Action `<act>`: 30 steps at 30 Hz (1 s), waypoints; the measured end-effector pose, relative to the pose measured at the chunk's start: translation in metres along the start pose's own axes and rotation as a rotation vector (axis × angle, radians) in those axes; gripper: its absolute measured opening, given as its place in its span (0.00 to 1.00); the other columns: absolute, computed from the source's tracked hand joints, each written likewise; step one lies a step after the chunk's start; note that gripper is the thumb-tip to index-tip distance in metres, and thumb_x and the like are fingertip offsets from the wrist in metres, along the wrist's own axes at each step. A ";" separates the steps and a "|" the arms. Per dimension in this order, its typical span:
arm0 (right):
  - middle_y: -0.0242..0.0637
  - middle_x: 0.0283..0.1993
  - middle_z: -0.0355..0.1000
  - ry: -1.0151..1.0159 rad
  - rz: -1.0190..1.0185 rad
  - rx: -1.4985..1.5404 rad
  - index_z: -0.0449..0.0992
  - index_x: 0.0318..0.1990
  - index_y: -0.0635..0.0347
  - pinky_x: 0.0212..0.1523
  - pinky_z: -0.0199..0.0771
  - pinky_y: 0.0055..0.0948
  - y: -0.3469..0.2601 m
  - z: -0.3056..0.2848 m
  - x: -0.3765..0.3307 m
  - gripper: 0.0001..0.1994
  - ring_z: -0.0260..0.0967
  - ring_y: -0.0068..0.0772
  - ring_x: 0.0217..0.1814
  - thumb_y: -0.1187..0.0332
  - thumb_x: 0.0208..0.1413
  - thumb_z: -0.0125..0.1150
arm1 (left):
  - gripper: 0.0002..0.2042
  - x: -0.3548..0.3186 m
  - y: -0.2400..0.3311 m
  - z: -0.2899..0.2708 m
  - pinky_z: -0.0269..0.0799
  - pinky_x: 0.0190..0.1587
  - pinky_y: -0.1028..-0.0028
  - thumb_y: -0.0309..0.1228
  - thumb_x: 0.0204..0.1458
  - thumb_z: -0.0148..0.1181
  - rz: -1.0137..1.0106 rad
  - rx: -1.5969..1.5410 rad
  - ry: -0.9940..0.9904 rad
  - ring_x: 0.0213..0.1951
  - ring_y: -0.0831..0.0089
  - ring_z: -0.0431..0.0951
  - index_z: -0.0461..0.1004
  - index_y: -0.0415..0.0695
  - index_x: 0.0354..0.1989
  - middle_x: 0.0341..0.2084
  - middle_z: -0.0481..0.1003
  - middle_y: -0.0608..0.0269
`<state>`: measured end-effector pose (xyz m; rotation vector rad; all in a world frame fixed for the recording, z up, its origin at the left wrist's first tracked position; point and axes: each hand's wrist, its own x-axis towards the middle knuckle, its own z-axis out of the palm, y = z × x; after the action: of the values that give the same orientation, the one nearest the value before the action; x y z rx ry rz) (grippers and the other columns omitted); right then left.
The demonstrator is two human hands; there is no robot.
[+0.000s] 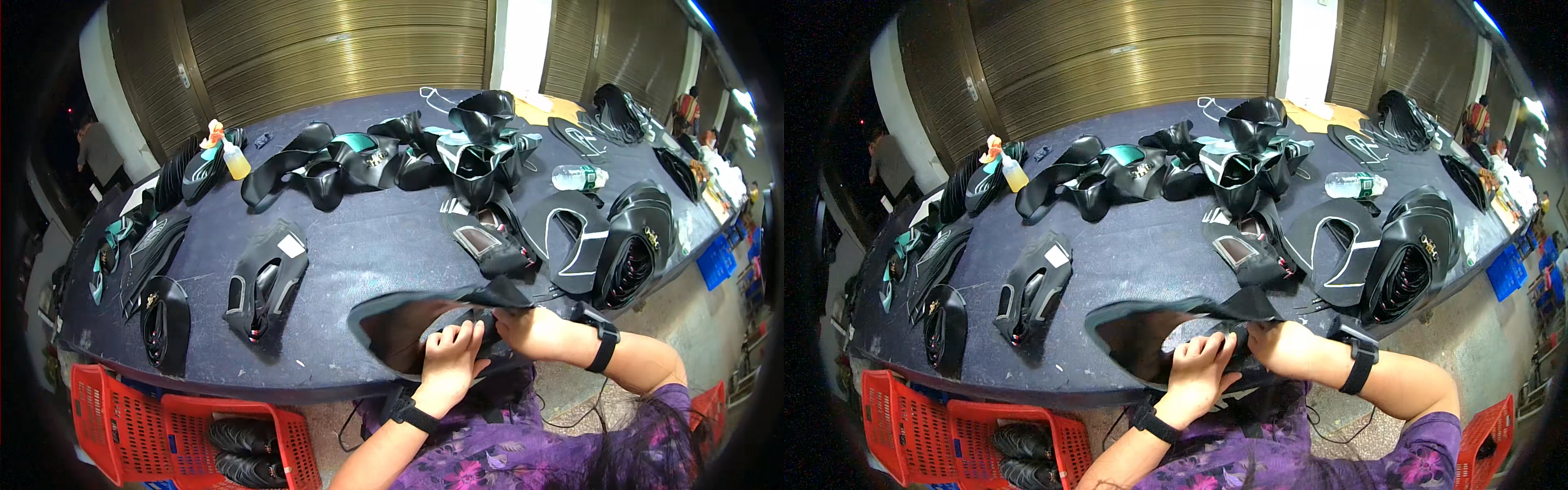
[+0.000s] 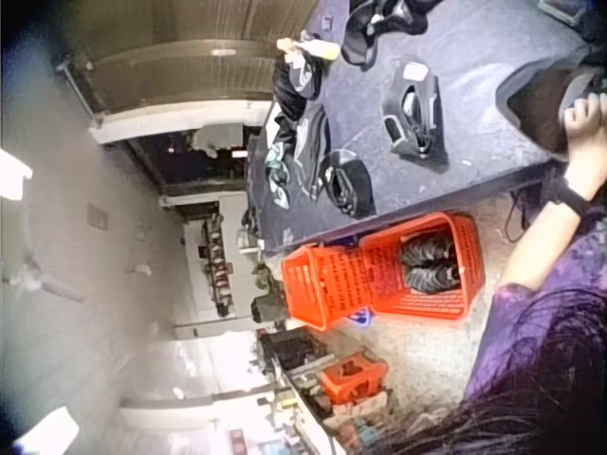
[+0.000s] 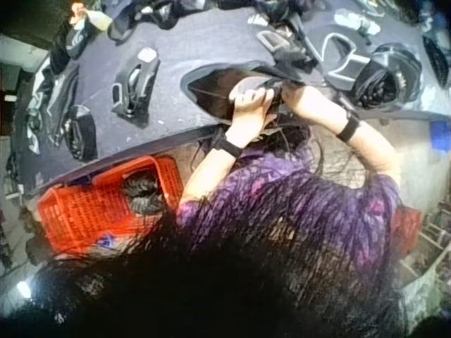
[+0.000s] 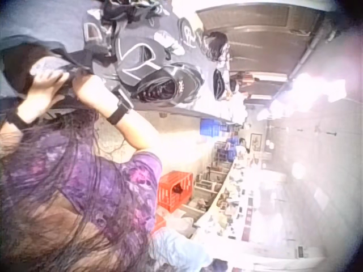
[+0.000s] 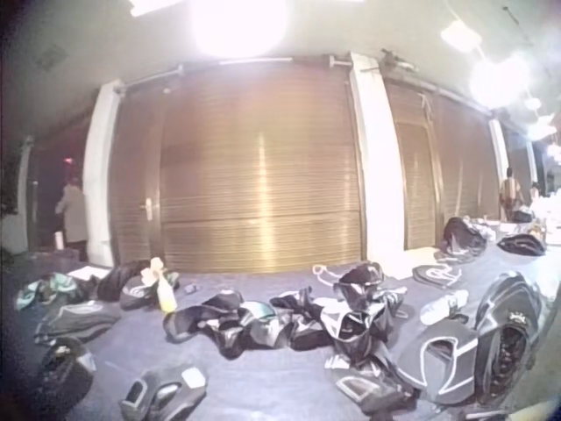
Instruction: Inspecting and organizing shoe upper components and decorative buckles on a work table.
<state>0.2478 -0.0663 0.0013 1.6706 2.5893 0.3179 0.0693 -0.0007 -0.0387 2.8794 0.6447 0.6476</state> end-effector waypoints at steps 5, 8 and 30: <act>0.38 0.27 0.65 -0.041 -0.155 -0.157 0.68 0.27 0.66 0.28 0.67 0.28 -0.002 -0.009 0.001 0.11 0.64 0.35 0.30 0.67 0.35 0.53 | 0.33 -0.007 -0.002 0.001 0.58 0.45 0.64 0.42 0.35 0.63 0.064 -0.042 -0.019 0.45 0.64 0.64 0.63 0.50 0.54 0.46 0.64 0.59; 0.36 0.25 0.64 0.085 -0.167 -0.156 0.68 0.25 0.65 0.30 0.67 0.29 0.004 -0.003 -0.002 0.10 0.64 0.35 0.30 0.67 0.35 0.53 | 0.33 -0.006 -0.001 -0.001 0.58 0.46 0.64 0.43 0.34 0.63 0.087 -0.050 -0.006 0.47 0.64 0.63 0.63 0.50 0.54 0.47 0.63 0.58; 0.33 0.20 0.66 0.172 -0.156 0.101 0.67 0.21 0.58 0.32 0.63 0.29 -0.011 -0.008 0.012 0.08 0.67 0.34 0.26 0.63 0.38 0.52 | 0.29 0.009 0.019 -0.062 0.49 0.55 0.54 0.52 0.31 0.62 0.111 0.264 -0.109 0.45 0.63 0.66 0.69 0.38 0.34 0.38 0.69 0.56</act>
<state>0.2315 -0.0612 0.0081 1.5190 2.8869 0.3432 0.0571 -0.0127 0.0241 3.1876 0.5999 0.4433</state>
